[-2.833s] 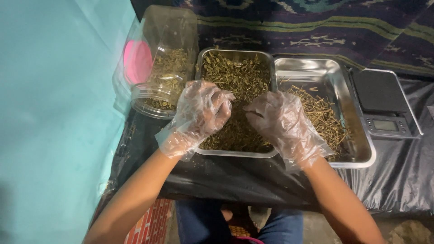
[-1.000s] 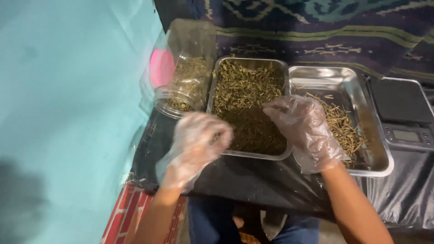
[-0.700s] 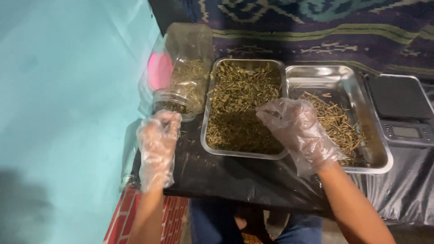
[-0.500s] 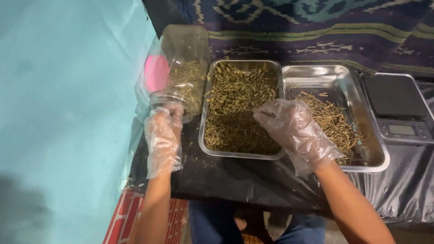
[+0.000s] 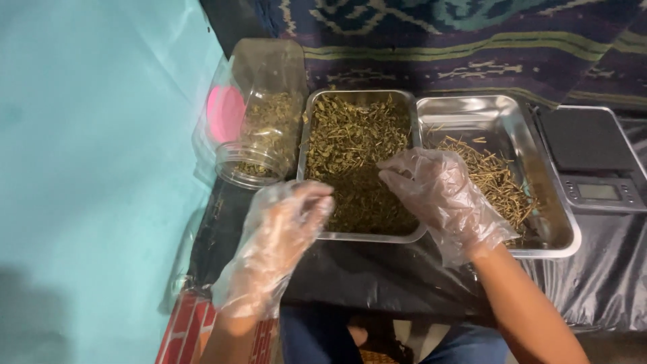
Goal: Sorting dried tea leaves by hand to separate specific stems or leaves into different trays.
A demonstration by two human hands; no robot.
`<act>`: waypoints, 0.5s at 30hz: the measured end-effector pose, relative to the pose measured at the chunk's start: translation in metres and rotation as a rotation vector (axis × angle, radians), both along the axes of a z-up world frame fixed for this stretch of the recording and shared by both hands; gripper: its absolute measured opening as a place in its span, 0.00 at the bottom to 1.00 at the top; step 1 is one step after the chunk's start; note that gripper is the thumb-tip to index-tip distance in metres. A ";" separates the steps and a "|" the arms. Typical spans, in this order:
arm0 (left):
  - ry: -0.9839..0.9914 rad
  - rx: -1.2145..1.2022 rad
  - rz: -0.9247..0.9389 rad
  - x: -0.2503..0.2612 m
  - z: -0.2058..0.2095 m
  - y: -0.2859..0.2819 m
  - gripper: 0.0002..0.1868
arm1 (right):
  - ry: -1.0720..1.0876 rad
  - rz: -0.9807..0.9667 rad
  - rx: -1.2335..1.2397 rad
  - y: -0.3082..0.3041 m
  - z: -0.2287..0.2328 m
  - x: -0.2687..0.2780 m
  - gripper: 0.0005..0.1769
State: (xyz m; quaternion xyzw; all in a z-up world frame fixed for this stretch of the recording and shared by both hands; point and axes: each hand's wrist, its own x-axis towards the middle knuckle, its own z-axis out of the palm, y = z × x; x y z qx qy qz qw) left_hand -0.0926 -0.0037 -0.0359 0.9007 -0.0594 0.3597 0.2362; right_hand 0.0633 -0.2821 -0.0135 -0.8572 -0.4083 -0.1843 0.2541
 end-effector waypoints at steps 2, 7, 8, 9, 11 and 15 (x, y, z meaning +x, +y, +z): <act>-0.487 1.525 0.976 -0.003 0.019 0.000 0.34 | 0.521 -0.182 0.181 0.014 0.042 -0.024 0.03; -0.124 1.068 0.437 0.075 0.062 -0.024 0.20 | 0.231 -0.205 -0.154 0.009 0.016 -0.007 0.17; 0.023 0.861 0.211 0.095 0.071 -0.030 0.16 | 0.439 -0.197 -0.179 0.011 0.029 -0.010 0.17; 0.020 0.861 0.206 0.100 0.075 -0.033 0.16 | 0.439 -0.203 -0.178 0.012 0.027 -0.009 0.17; 0.289 0.426 -0.234 0.110 0.084 -0.037 0.14 | 0.435 -0.193 -0.255 0.014 0.022 -0.008 0.17; 0.122 0.478 -0.255 0.142 -0.003 -0.023 0.12 | 0.386 -0.185 -0.232 0.022 0.020 -0.008 0.20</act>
